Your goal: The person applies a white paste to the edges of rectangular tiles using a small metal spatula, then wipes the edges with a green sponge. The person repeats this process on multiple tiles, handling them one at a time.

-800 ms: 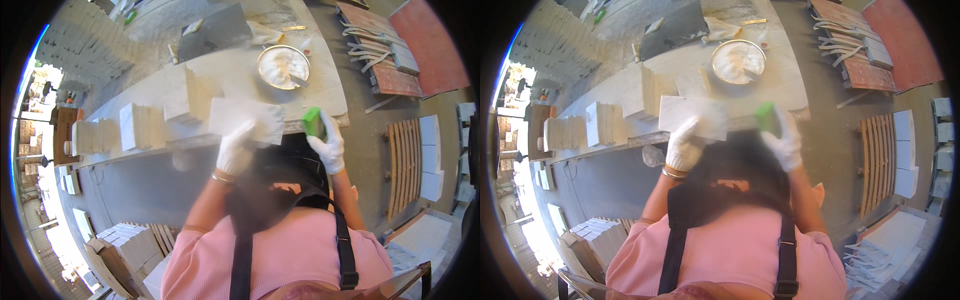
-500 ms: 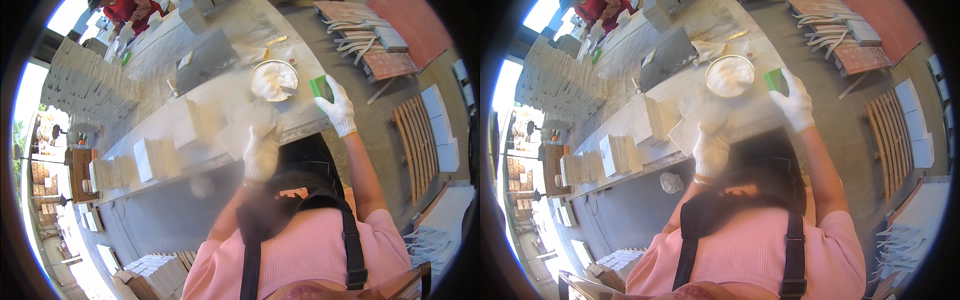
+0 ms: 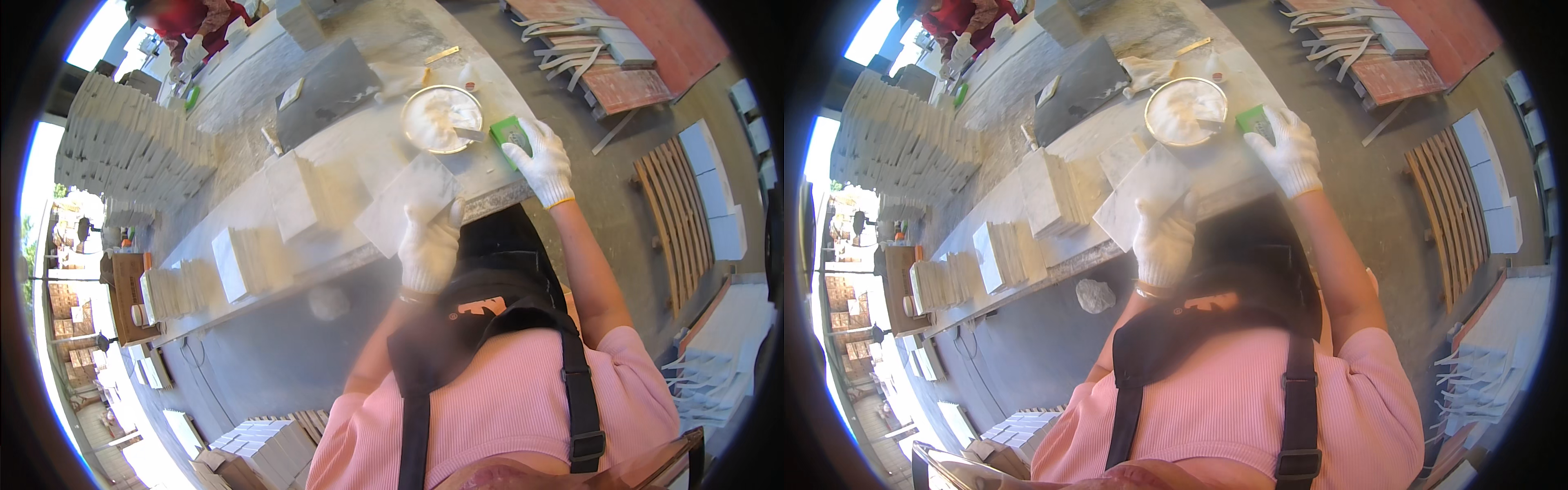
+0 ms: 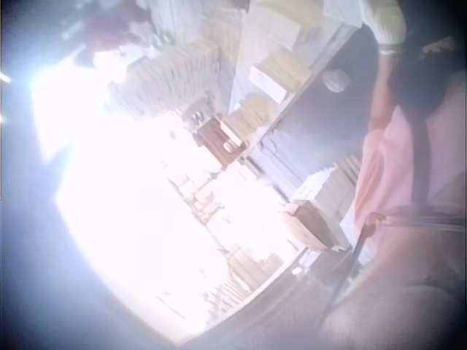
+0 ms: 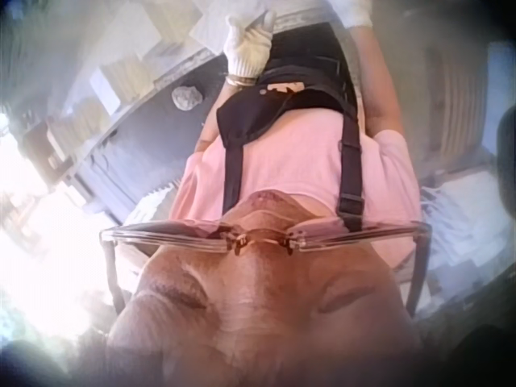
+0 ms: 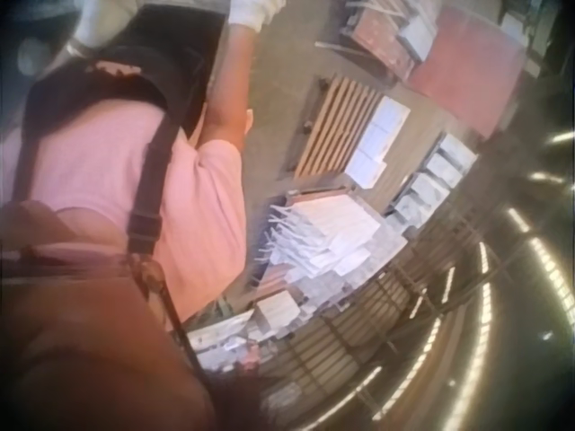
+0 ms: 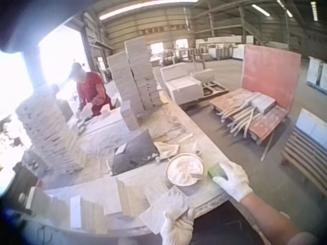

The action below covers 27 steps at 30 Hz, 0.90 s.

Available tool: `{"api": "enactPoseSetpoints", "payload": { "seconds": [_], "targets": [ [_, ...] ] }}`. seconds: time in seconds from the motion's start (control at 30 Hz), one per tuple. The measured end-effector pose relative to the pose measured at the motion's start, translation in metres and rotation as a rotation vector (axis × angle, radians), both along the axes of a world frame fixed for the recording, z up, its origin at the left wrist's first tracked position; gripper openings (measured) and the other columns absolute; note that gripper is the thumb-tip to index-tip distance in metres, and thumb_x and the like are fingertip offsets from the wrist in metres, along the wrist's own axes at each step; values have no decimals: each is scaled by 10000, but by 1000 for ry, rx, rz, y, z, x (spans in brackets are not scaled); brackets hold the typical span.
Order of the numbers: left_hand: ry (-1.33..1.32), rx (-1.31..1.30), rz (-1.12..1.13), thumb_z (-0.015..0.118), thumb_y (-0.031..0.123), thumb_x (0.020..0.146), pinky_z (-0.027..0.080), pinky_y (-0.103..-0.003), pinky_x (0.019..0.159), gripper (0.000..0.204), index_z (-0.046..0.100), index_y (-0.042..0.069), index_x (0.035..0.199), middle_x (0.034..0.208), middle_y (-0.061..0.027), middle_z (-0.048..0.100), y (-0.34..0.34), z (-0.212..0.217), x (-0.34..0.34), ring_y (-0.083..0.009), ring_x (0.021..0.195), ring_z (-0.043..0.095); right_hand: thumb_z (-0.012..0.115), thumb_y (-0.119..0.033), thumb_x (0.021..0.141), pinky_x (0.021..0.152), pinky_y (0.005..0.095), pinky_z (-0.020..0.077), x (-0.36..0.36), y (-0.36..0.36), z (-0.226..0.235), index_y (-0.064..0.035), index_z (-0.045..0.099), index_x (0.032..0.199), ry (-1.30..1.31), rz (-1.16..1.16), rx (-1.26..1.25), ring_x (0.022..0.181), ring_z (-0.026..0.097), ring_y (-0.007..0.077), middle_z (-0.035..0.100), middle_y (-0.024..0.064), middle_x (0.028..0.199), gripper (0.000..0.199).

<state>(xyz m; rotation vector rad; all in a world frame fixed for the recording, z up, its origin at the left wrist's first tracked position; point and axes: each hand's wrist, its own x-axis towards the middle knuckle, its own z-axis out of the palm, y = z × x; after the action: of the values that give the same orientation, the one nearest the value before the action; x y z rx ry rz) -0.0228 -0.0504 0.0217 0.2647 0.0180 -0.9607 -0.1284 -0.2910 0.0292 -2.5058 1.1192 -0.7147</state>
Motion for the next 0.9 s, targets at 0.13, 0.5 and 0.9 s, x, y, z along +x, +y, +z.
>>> {"api": "enactPoseSetpoints", "payload": {
  "seconds": [0.13, 0.5, 0.9],
  "targets": [
    [-48, -2, 16, 575, 352, 1083, 400, -467, 1225, 436, 575, 30, 1377, 1406, -91, 623, -2, -3, -6, -264, 1331, 558, 734, -340, 972, 1052, 364, 492, -10, 30, 30, -63, 691, 1318, -300, 94, 305, 1225, 650, 262, 696, 138, 1325, 446],
    [-348, 48, -453, 537, 635, 1018, 412, -514, 1156, 857, 361, 33, 1602, 1573, -147, 488, 13, -3, -6, -342, 1424, 486, 694, -338, 998, 556, 202, 442, -35, 56, 51, -52, 743, 1022, -321, 346, 1227, 653, 592, 52, 715, 8, 838, 291],
    [-247, 294, -597, 409, 628, 1072, 488, -592, 1075, 795, 336, 36, 1596, 1540, -224, 481, 25, -3, -15, -434, 1342, 549, 417, -585, 1092, 550, 258, 425, -37, 32, 49, 34, 716, 1232, -565, 283, 1251, 646, 592, 107, 707, 41, 846, 702]
  ]
}}
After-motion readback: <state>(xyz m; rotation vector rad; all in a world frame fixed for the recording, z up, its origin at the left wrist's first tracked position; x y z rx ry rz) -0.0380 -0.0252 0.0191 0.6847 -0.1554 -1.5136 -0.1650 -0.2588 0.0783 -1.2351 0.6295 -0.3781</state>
